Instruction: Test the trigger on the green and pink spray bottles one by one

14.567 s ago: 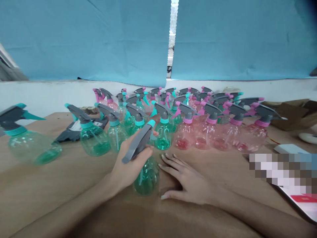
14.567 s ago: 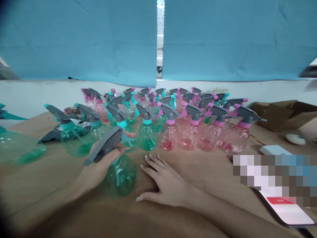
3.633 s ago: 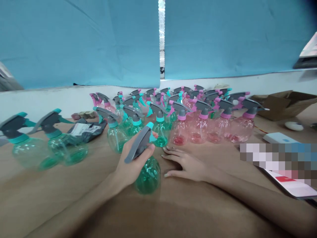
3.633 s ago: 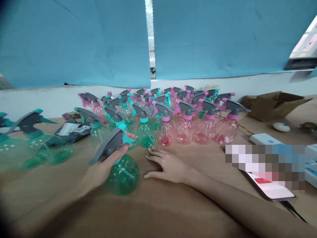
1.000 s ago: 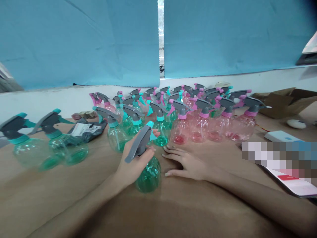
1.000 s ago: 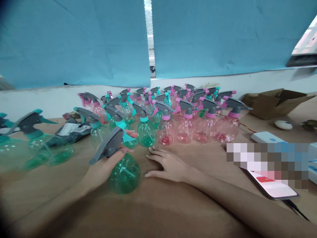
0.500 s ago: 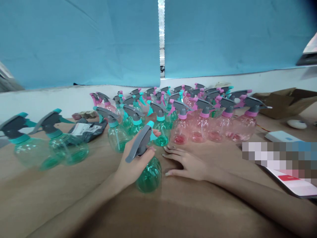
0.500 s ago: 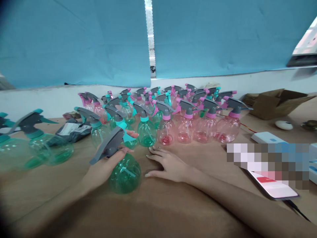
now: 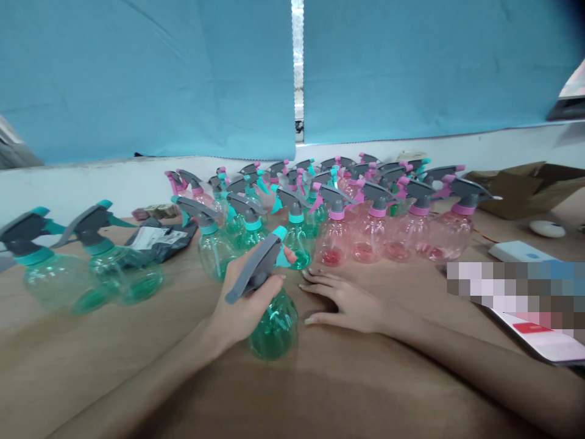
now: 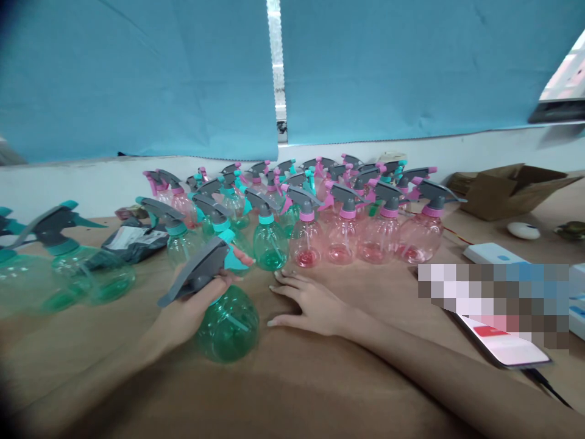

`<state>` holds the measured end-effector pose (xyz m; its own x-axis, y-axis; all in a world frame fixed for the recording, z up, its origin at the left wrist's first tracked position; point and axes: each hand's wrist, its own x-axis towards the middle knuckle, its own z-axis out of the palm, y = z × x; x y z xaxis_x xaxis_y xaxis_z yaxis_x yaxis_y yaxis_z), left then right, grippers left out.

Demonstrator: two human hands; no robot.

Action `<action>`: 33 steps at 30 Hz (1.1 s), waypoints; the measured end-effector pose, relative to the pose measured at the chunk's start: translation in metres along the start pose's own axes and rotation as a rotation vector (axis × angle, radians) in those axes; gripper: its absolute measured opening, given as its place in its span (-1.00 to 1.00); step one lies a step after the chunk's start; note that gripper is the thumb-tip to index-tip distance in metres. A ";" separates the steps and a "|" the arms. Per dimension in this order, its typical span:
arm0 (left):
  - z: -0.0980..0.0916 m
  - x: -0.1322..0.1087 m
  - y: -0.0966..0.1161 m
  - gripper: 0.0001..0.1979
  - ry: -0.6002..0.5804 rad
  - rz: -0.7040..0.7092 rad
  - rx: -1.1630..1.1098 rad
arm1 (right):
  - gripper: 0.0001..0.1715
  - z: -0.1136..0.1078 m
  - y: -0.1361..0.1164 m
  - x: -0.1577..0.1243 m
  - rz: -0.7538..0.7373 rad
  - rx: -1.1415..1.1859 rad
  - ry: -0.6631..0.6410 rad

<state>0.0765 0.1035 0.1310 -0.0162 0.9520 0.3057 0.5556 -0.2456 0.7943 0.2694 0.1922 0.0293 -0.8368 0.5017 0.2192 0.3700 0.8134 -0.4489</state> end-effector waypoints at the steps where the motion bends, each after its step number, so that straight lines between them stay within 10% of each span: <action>1: -0.001 0.000 0.000 -0.71 -0.007 0.011 -0.008 | -0.14 0.000 0.000 0.000 -0.001 0.001 0.003; 33: 0.009 0.001 -0.008 -0.67 0.128 0.063 0.050 | -0.15 0.000 0.000 0.000 -0.016 -0.013 0.018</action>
<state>0.0800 0.1082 0.1201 -0.0842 0.9030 0.4214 0.5999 -0.2917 0.7450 0.2696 0.1922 0.0292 -0.8352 0.4940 0.2416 0.3623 0.8249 -0.4340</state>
